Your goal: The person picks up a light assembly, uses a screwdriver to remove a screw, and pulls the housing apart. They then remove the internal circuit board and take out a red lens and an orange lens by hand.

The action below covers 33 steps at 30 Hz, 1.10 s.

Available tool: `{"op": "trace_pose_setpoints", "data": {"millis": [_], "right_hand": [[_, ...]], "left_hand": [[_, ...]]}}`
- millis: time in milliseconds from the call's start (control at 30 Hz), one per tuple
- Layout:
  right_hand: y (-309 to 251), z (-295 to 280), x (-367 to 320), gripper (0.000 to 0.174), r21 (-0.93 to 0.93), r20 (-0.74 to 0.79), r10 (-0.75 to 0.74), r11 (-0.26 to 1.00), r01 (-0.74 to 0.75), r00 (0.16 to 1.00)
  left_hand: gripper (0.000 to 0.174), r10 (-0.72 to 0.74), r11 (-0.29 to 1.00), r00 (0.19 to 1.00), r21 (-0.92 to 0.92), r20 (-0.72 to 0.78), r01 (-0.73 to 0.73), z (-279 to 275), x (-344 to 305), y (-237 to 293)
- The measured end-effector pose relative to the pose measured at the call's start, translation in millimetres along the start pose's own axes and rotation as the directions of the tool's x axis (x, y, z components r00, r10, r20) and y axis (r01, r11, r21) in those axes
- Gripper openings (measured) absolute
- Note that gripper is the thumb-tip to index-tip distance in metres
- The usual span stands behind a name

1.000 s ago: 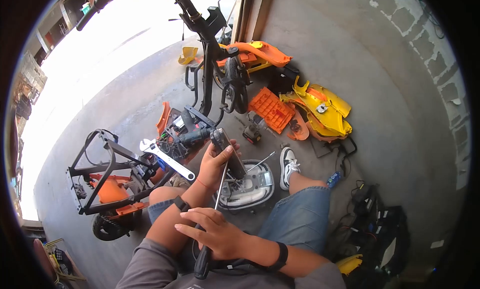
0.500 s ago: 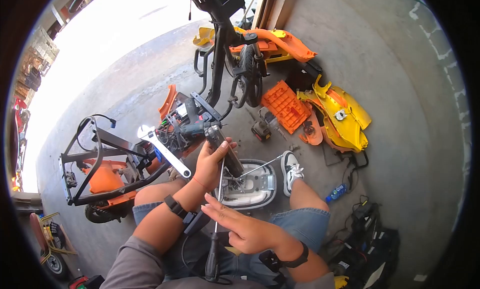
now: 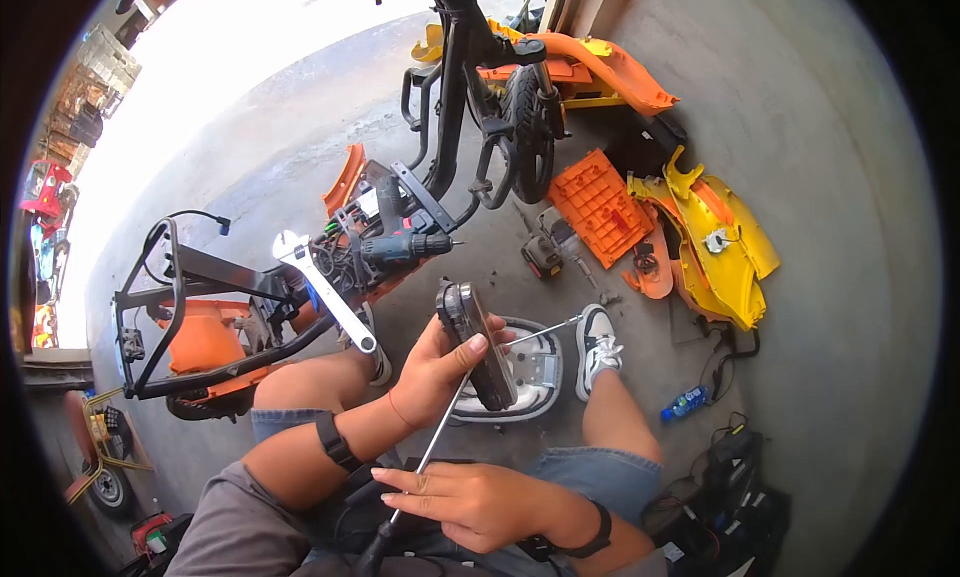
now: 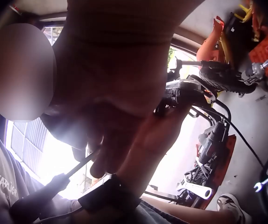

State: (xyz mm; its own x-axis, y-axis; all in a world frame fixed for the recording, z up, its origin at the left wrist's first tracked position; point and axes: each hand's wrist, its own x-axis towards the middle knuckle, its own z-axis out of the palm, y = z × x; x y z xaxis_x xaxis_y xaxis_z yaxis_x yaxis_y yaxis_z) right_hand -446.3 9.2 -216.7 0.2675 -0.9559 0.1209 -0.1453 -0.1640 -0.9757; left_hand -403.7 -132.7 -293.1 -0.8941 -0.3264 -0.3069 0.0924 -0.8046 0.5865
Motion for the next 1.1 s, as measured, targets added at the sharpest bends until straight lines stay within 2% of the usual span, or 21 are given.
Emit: {"op": "trace_pose_setpoints", "data": {"millis": [33, 67, 133, 167, 200, 233, 267, 300, 367, 400, 467, 500, 533, 600, 667, 733, 833, 967, 1033, 1100], "right_hand": [[6, -4, -2, 0.062, 0.029, 0.008, -0.065, 0.998, 0.064, 0.998], [12, -10, -5, 0.062, 0.032, -0.003, -0.065, 0.997, 0.065, 0.998], [22, -23, -18, 0.048, -0.063, -0.260, -0.259, 0.966, 0.251, 0.930], [23, -30, -32, 0.043, -0.054, -0.450, -0.126, 0.992, 0.114, 0.884], [21, -36, -39, 0.038, -0.016, -0.618, 0.007, 1.000, -0.021, 0.786], [27, -43, -32, 0.032, -0.162, -0.775, 0.004, 0.965, -0.205, 0.632], [31, -52, -21, 0.029, -0.255, -0.891, -0.049, 0.877, -0.407, 0.452], [38, -52, -20, 0.029, -0.253, -0.895, -0.050, 0.875, -0.414, 0.443], [57, -50, -21, 0.041, 0.105, -0.849, 0.269, 0.929, -0.354, 0.454], [56, -46, -19, 0.054, 0.253, -0.771, 0.374, 0.923, -0.291, 0.515], [53, -43, -9, 0.058, -0.017, -0.754, 0.291, 0.888, -0.460, 0.589], [61, -43, -9, 0.066, -0.101, -0.768, 0.230, 0.878, -0.467, 0.598], [65, -43, -9, 0.066, -0.102, -0.771, 0.234, 0.873, -0.478, 0.592], [69, -47, -7, 0.072, 0.060, -0.744, 0.288, 0.928, -0.369, 0.603], [70, -53, -5, 0.072, 0.075, -0.735, 0.280, 0.939, -0.336, 0.618], [69, -59, -6, 0.068, -0.028, -0.683, 0.286, 0.909, -0.415, 0.672], [72, -63, -5, 0.065, -0.087, -0.679, 0.239, 0.913, -0.400, 0.694], [76, -68, -7, 0.060, -0.088, -0.671, 0.247, 0.910, -0.405, 0.699], [77, -68, -6, 0.053, -0.122, -0.695, 0.187, 0.921, -0.370, 0.694], [75, -69, -10, 0.049, -0.129, -0.695, 0.200, 0.910, -0.394, 0.690]], "left_hand": [[0.039, 0.027, 1.000, 0.999, 0.012, -0.020, -0.027, 1, 0, 1], [0.039, 0.055, 0.998, 0.998, 0.025, -0.039, -0.054, 3, 1, 2], [0.039, 0.065, 0.996, 0.997, 0.068, -0.039, -0.062, 8, 1, 2], [0.039, 0.107, 0.989, 0.993, 0.113, -0.050, -0.101, 10, 0, 0], [0.039, 0.150, 0.978, 0.987, 0.157, -0.058, -0.139, 12, -1, -1], [0.039, 0.165, 0.972, 0.985, 0.175, -0.057, -0.153, 14, -1, -1], [0.039, 0.157, 0.973, 0.986, 0.176, -0.050, -0.146, 14, -1, -2], [0.040, 0.172, 0.968, 0.984, 0.194, -0.054, -0.159, 14, -1, -4], [0.040, 0.183, 0.963, 0.982, 0.207, -0.045, -0.170, 17, 0, -4], [0.041, 0.167, 0.976, 0.984, 0.152, -0.059, -0.156, 21, -1, -2], [0.042, 0.145, 0.986, 0.987, 0.092, -0.073, -0.138, 22, -3, -2], [0.043, 0.161, 0.984, 0.981, 0.091, -0.108, -0.151, 22, -2, -4], [0.043, 0.175, 0.983, 0.974, 0.088, -0.141, -0.164, 23, -2, -5], [0.041, 0.176, 0.983, 0.972, 0.083, -0.157, -0.164, 27, -3, -3], [0.045, 0.150, 0.988, 0.971, 0.068, -0.187, -0.139, 26, -3, 1], [0.046, 0.140, 0.989, 0.970, 0.071, -0.198, -0.128, 21, -3, 0], [0.046, 0.125, 0.989, 0.973, 0.101, -0.192, -0.107, 20, -2, 3], [0.045, 0.059, 0.998, 0.985, 0.014, -0.162, -0.057, 17, 2, 4], [0.045, 0.051, 0.999, 0.988, 0.001, -0.148, -0.052, 15, 3, 6], [0.045, -0.042, 0.991, 0.994, -0.132, -0.101, 0.028, 17, 3, 14]]}}
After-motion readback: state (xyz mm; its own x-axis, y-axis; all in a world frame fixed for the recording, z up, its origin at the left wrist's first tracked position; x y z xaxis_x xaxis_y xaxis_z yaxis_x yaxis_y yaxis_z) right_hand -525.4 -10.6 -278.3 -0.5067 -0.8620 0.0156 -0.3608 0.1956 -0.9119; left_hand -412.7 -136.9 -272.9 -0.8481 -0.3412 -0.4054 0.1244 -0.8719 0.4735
